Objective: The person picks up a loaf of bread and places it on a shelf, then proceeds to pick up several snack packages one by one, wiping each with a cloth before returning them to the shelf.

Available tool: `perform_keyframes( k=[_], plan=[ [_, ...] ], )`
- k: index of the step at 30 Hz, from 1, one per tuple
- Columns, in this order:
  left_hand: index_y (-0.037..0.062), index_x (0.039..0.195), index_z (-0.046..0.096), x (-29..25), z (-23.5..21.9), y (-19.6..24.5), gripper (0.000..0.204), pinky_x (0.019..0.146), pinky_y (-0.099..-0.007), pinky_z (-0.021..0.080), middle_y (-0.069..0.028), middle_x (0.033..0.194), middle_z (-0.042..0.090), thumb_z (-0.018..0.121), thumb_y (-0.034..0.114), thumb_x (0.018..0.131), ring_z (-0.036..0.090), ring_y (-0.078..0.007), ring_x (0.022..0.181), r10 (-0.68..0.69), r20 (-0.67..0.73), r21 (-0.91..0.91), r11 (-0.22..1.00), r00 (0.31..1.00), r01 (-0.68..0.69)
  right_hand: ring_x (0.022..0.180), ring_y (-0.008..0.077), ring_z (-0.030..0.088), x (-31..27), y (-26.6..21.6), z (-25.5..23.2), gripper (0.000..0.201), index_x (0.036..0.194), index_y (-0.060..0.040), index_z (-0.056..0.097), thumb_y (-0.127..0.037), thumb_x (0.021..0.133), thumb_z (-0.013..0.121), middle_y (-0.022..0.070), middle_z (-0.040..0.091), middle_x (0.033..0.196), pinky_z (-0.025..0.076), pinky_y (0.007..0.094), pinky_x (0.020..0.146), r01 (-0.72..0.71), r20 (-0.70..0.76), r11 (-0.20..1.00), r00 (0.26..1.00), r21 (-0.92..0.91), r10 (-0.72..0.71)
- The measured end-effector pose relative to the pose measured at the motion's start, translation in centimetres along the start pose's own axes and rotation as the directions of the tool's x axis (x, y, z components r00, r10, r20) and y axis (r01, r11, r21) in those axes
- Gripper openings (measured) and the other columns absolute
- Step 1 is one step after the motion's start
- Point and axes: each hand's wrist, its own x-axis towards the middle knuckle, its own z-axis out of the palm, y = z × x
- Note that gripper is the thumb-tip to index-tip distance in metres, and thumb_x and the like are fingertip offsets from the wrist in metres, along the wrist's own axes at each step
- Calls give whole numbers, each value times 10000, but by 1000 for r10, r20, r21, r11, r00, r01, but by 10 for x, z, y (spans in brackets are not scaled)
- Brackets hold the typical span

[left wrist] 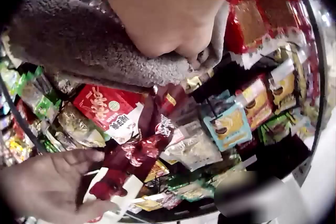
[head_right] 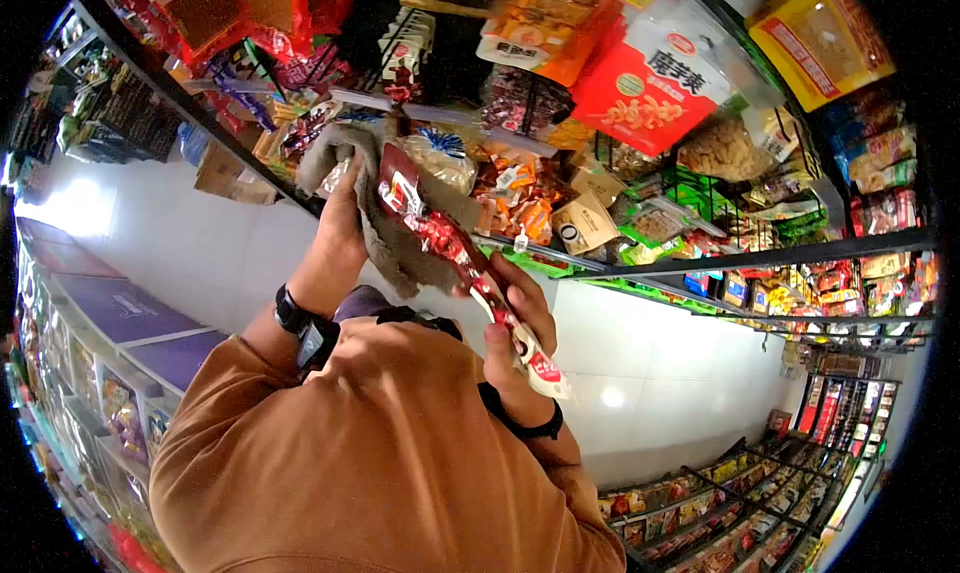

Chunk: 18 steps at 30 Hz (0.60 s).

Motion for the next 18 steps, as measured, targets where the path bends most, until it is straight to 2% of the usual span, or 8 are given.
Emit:
perform_keyframes(
  k=[1,4,5,7,9,11,13,18],
  plan=[
    [69,1194,485,-4,6,-1,382,935,-428,436,-107,1158,557,477,334,919,545,-255,1050,21,-26,17,1000,999,-20,1138,362,470,1,6,3,576,1271,-67,352,-348,839,609,261,380,1302,571,437,655,79,4,996,997,-41,-79],
    [80,1204,480,-9,13,2,414,939,-448,429,-107,1187,540,488,370,908,533,-265,1068,-114,46,-25,993,992,116,960,335,582,12,5,30,737,1196,91,361,-467,794,626,252,481,1183,576,361,623,-70,-334,982,943,-173,8],
    [81,1189,488,-11,17,6,403,921,-442,439,-100,1167,549,493,369,907,542,-261,1047,-104,78,-44,993,992,107,994,399,556,16,13,27,477,1214,-69,404,-340,862,579,287,459,1203,572,445,662,48,-249,989,965,-137,-81],
    [83,1173,494,-5,6,20,389,899,-418,451,-89,1127,564,489,370,910,552,-249,1012,-95,82,-11,995,992,96,993,373,564,30,10,32,562,1230,-7,383,-369,852,587,277,457,1214,572,426,686,1,-253,983,966,-183,-48],
    [80,1163,495,-7,6,35,382,891,-408,453,-85,1101,572,492,366,910,556,-242,994,-108,52,34,994,993,106,1025,344,558,43,18,68,802,1192,164,395,-489,784,621,250,461,1222,562,405,750,71,-536,970,823,-232,-189],
    [77,1154,496,-12,4,47,376,884,-398,455,-81,1074,581,496,363,909,559,-235,977,-117,6,71,991,993,116,1063,357,532,45,23,72,699,1219,79,410,-457,812,599,264,439,1241,557,416,762,-32,-375,986,926,-166,-33],
    [80,1197,476,-12,-2,57,459,911,-422,441,-101,1135,569,496,422,892,552,-268,1022,-181,51,142,975,982,172,1102,382,497,42,51,95,411,1208,-88,433,-308,882,552,281,392,1279,555,417,769,177,-239,971,947,-162,-213],
    [59,1191,476,-18,-15,112,415,899,-394,460,-108,1151,563,579,296,866,567,-251,1005,-293,357,98,956,887,276,1149,371,458,48,90,145,380,1198,-109,368,-309,908,512,276,386,1283,446,441,909,316,70,810,943,-494,-325]
  ],
)
